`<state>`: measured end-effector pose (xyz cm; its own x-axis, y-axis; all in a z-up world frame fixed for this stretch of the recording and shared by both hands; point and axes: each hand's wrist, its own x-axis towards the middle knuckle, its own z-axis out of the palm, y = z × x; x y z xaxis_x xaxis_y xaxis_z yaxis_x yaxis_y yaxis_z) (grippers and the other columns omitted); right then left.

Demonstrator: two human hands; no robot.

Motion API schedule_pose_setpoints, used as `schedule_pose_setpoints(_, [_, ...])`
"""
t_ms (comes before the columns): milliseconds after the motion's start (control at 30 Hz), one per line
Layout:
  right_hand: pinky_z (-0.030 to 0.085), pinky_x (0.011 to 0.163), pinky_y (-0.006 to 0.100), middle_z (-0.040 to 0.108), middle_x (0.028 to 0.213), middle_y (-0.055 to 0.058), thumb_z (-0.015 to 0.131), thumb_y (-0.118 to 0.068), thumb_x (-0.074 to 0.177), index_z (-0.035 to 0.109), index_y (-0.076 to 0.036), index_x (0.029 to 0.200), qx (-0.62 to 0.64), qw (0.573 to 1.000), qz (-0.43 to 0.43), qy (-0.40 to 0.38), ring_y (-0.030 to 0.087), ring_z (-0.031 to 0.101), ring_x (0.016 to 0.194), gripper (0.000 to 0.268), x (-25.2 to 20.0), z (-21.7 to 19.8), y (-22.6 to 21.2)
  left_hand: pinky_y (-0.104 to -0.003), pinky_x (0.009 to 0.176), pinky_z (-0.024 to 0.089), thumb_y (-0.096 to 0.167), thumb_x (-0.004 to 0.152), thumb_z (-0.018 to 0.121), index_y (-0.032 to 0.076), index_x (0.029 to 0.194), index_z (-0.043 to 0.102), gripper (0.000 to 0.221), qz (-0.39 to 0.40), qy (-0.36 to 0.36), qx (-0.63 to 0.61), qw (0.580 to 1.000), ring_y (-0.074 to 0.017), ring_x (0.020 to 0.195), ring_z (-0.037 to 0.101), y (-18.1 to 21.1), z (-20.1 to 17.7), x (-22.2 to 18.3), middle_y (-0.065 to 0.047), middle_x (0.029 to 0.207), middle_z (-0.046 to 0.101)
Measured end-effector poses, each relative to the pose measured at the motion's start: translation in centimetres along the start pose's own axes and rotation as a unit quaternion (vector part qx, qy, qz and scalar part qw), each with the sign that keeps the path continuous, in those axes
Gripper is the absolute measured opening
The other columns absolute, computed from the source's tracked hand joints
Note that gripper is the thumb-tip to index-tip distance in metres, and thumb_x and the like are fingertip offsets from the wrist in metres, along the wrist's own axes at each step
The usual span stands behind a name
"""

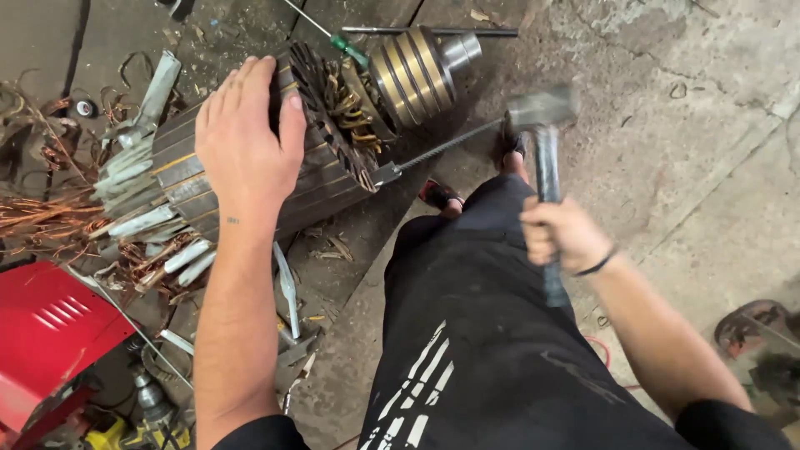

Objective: Dismantling a large electric motor rotor using a hammer and a metal rod to remove components

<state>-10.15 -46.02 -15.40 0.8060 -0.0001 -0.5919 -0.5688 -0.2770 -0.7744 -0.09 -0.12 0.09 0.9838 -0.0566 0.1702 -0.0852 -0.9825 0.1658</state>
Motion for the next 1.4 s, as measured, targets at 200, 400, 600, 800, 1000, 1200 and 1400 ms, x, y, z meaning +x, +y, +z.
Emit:
schedule_pose_setpoints(200, [0.027, 0.033, 0.028, 0.037, 0.054, -0.003, 0.065, -0.005, 0.087, 0.045, -0.016, 0.076, 0.153, 0.958, 0.232, -0.066, 0.009, 0.036, 0.038, 0.025, -2.4, -6.6, -1.3, -0.049, 0.104, 0.044, 0.035, 0.110, 0.042, 0.002, 0.139, 0.066, 0.050, 0.007, -0.014, -0.019, 1.000, -0.0360, 0.127, 0.062, 0.0, -0.2, 0.1, -0.018, 0.138, 0.069])
schedule_pose_setpoints(400, [0.016, 0.051, 0.016, 0.023, 0.060, -0.022, 0.063, -0.055, 0.097, 0.050, -0.040, 0.071, 0.424, 0.898, 0.104, 0.052, -0.004, 0.020, 0.050, 0.032, 3.9, -13.8, -0.3, -0.047, 0.103, 0.044, 0.031, 0.108, 0.049, 0.003, 0.137, 0.067, 0.044, 0.006, 0.019, -0.012, 1.000, -0.0344, 0.125, 0.063, -0.1, 0.2, -0.1, -0.016, 0.136, 0.070])
schedule_pose_setpoints(600, [0.019, 0.033, 0.025, 0.026, 0.049, -0.005, 0.056, -0.008, 0.092, 0.025, -0.023, 0.059, 0.237, 0.907, 0.281, -0.205, 0.008, 0.024, 0.036, 0.048, -0.5, 1.4, -5.4, -0.048, 0.101, 0.047, 0.034, 0.110, 0.046, 0.004, 0.135, 0.068, 0.045, 0.002, 0.020, 0.010, 1.000, -0.0340, 0.124, 0.065, -0.1, 0.1, -0.5, -0.015, 0.135, 0.071])
schedule_pose_setpoints(800, [0.032, 0.035, 0.029, 0.039, 0.053, -0.005, 0.063, -0.010, 0.093, 0.055, -0.016, 0.094, 0.129, 0.962, 0.242, 0.006, 0.010, 0.039, 0.038, 0.010, 0.8, -12.5, 1.7, -0.051, 0.104, 0.045, 0.034, 0.109, 0.045, 0.003, 0.136, 0.067, 0.047, -0.002, -0.003, -0.015, 1.000, -0.0360, 0.127, 0.063, 0.1, -0.2, -0.2, -0.017, 0.136, 0.070])
schedule_pose_setpoints(1000, [0.013, 0.055, 0.020, 0.024, 0.058, -0.022, 0.063, -0.051, 0.103, 0.044, -0.036, 0.074, 0.448, 0.889, 0.060, 0.072, -0.003, 0.018, 0.049, 0.038, 5.6, -14.6, 0.8, -0.046, 0.099, 0.048, 0.032, 0.111, 0.044, 0.003, 0.133, 0.067, 0.043, 0.024, 0.032, 0.013, 0.999, -0.0338, 0.121, 0.066, 0.1, 0.0, 0.2, -0.014, 0.132, 0.072])
schedule_pose_setpoints(1200, [0.022, 0.030, 0.025, 0.024, 0.050, -0.005, 0.055, -0.010, 0.096, 0.032, -0.021, 0.071, 0.252, 0.911, 0.272, -0.180, 0.008, 0.021, 0.035, 0.036, -1.7, 2.0, -5.7, -0.048, 0.100, 0.046, 0.033, 0.108, 0.045, 0.003, 0.135, 0.068, 0.046, 0.008, 0.004, -0.009, 1.000, -0.0339, 0.123, 0.065, 0.2, -0.3, -0.1, -0.015, 0.134, 0.071])
schedule_pose_setpoints(1400, [0.026, 0.034, 0.026, 0.034, 0.052, -0.006, 0.057, -0.011, 0.091, 0.048, -0.019, 0.079, 0.230, 0.944, 0.231, 0.050, 0.008, 0.036, 0.037, 0.017, 0.1, -12.5, -0.3, -0.049, 0.101, 0.046, 0.030, 0.108, 0.046, 0.001, 0.136, 0.067, 0.045, 0.021, 0.006, -0.022, 1.000, -0.0366, 0.123, 0.065, 0.3, -0.4, 0.0, -0.018, 0.135, 0.070])
